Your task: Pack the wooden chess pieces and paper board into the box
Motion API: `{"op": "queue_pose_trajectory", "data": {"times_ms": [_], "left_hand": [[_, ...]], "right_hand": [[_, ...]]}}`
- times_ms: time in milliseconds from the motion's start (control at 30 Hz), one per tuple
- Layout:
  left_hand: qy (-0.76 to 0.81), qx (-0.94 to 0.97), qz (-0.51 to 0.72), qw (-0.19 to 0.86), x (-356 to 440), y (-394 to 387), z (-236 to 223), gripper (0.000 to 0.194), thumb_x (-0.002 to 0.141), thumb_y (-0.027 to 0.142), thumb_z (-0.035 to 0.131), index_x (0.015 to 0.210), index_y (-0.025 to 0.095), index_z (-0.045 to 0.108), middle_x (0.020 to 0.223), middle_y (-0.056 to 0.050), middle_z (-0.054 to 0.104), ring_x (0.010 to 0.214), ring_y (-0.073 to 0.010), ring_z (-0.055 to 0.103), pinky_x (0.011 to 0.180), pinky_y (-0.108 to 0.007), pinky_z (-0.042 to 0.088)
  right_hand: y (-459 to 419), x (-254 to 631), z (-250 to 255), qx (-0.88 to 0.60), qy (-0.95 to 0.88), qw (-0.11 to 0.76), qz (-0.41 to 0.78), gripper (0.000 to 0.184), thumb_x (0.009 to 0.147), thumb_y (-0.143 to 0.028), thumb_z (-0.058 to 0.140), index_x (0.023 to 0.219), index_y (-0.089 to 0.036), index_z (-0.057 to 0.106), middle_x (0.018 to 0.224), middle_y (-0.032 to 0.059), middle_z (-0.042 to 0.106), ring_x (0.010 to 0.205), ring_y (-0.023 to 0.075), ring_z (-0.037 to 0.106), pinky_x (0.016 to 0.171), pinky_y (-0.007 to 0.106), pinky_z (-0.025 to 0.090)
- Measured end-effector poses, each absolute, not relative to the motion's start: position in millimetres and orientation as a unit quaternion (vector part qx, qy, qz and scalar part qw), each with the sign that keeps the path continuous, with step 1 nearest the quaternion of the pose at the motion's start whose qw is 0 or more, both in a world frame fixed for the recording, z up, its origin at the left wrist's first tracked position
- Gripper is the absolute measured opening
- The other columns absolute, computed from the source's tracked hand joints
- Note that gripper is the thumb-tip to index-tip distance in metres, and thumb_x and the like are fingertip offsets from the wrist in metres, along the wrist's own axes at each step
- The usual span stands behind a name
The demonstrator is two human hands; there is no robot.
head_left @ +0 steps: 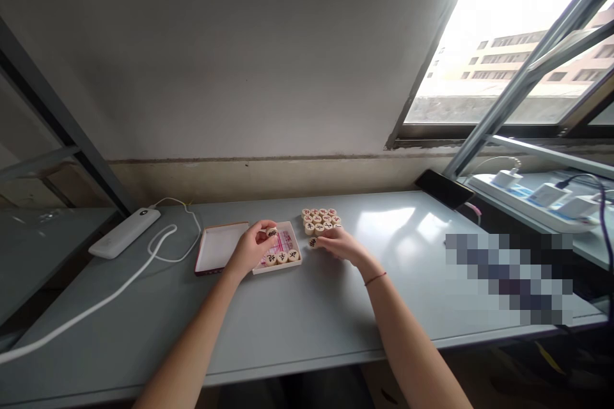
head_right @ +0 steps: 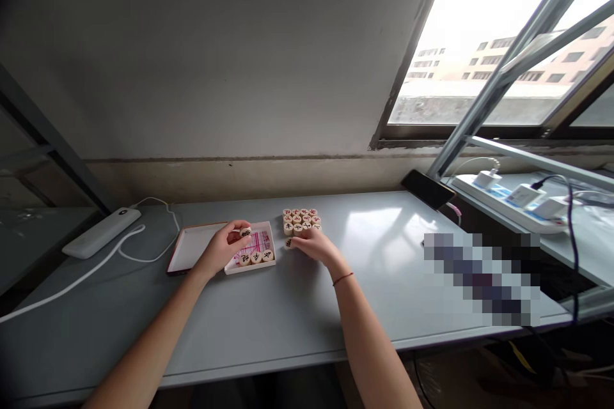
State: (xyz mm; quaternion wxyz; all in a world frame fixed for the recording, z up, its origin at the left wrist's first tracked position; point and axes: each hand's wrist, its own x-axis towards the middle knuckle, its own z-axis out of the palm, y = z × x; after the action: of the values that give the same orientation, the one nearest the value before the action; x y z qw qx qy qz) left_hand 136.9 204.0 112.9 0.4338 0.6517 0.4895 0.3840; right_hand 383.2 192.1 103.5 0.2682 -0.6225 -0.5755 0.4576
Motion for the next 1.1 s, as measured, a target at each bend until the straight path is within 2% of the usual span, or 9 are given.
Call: {"op": "queue_pose_trajectory", "data": {"times_ms": [167,267,367,467,567,700,867,967,1100], "left_hand": [[0.505,0.654,0.368,0.426,140,200,115,0.036,0.074,0.039,0.062,0.104,0.019,0.063,0.085,-0.003,0.066,0.070,-0.0147,0.062,0.060,-0.023,0.049],[0.493,0.676,0.354,0.417,143,196,118,0.036,0.075,0.043,0.062,0.102,0.019,0.066,0.088,-0.004,0.068,0.069,-0.0152,0.063,0.059,-0.023,0.050],[0.469,0.699,0.346,0.415,148,192,117,0.038,0.077,0.046,0.061,0.101,0.018,0.068,0.087,-0.005,0.069,0.072,-0.0164,0.063,0.062,-0.024,0.051],[0.432,0.711,0.351,0.430,153,190,113,0.038,0.081,0.047,0.058,0.103,0.019,0.068,0.102,-0.007,0.066,0.073,-0.0148,0.063,0.066,-0.025,0.052],[0.399,0.716,0.360,0.446,156,190,108,0.037,0.083,0.047,0.055,0.105,0.020,0.068,0.111,-0.008,0.062,0.075,-0.0138,0.064,0.071,-0.026,0.054],[0.415,0.725,0.365,0.411,154,192,107,0.038,0.085,0.046,0.052,0.109,0.020,0.066,0.108,-0.008,0.062,0.075,-0.0145,0.064,0.070,-0.027,0.054],[0.460,0.724,0.362,0.365,148,195,113,0.033,0.085,0.041,0.049,0.101,0.019,0.068,0.103,-0.006,0.066,0.078,-0.0154,0.063,0.070,-0.026,0.053],[0.475,0.720,0.343,0.372,147,195,117,0.033,0.084,0.040,0.048,0.100,0.018,0.068,0.096,-0.005,0.068,0.077,-0.0158,0.062,0.069,-0.025,0.052],[0.476,0.718,0.337,0.380,148,193,119,0.033,0.083,0.038,0.048,0.097,0.018,0.068,0.096,-0.005,0.069,0.076,-0.0162,0.062,0.069,-0.025,0.051]], "right_hand": [[195,386,95,-0.640,-0.592,0.258,0.417,0.028,0.071,-0.032,0.058,0.055,-0.019,0.039,0.048,-0.0061,0.036,0.044,0.0067,0.029,0.043,0.022,0.019],[192,382,102,-0.598,-0.645,0.269,0.393,0.030,0.075,-0.040,0.059,0.059,-0.018,0.048,0.053,-0.0050,0.040,0.049,0.0076,0.033,0.046,0.022,0.022],[185,368,116,-0.495,-0.695,0.284,0.438,0.035,0.077,-0.050,0.059,0.075,-0.016,0.060,0.065,-0.0011,0.052,0.057,0.0093,0.042,0.050,0.021,0.029],[178,352,125,-0.418,-0.711,0.296,0.483,0.039,0.080,-0.053,0.057,0.088,-0.016,0.064,0.078,0.0031,0.060,0.066,0.0118,0.049,0.056,0.022,0.035],[178,346,123,-0.414,-0.712,0.311,0.475,0.036,0.081,-0.051,0.056,0.081,-0.015,0.062,0.072,0.0013,0.057,0.062,0.0108,0.046,0.053,0.022,0.033],[185,357,116,-0.516,-0.652,0.324,0.451,0.032,0.080,-0.045,0.053,0.065,-0.017,0.052,0.057,-0.0033,0.045,0.051,0.0077,0.036,0.047,0.021,0.026],[189,371,114,-0.614,-0.578,0.292,0.451,0.032,0.078,-0.038,0.048,0.054,-0.018,0.040,0.049,-0.0052,0.037,0.044,0.0065,0.030,0.044,0.021,0.021],[191,370,111,-0.634,-0.574,0.268,0.443,0.032,0.077,-0.039,0.050,0.054,-0.018,0.042,0.049,-0.0042,0.041,0.044,0.0067,0.033,0.043,0.021,0.022],[193,369,104,-0.644,-0.584,0.257,0.422,0.031,0.077,-0.042,0.050,0.060,-0.016,0.052,0.052,-0.0028,0.046,0.047,0.0080,0.037,0.045,0.021,0.026]]}}
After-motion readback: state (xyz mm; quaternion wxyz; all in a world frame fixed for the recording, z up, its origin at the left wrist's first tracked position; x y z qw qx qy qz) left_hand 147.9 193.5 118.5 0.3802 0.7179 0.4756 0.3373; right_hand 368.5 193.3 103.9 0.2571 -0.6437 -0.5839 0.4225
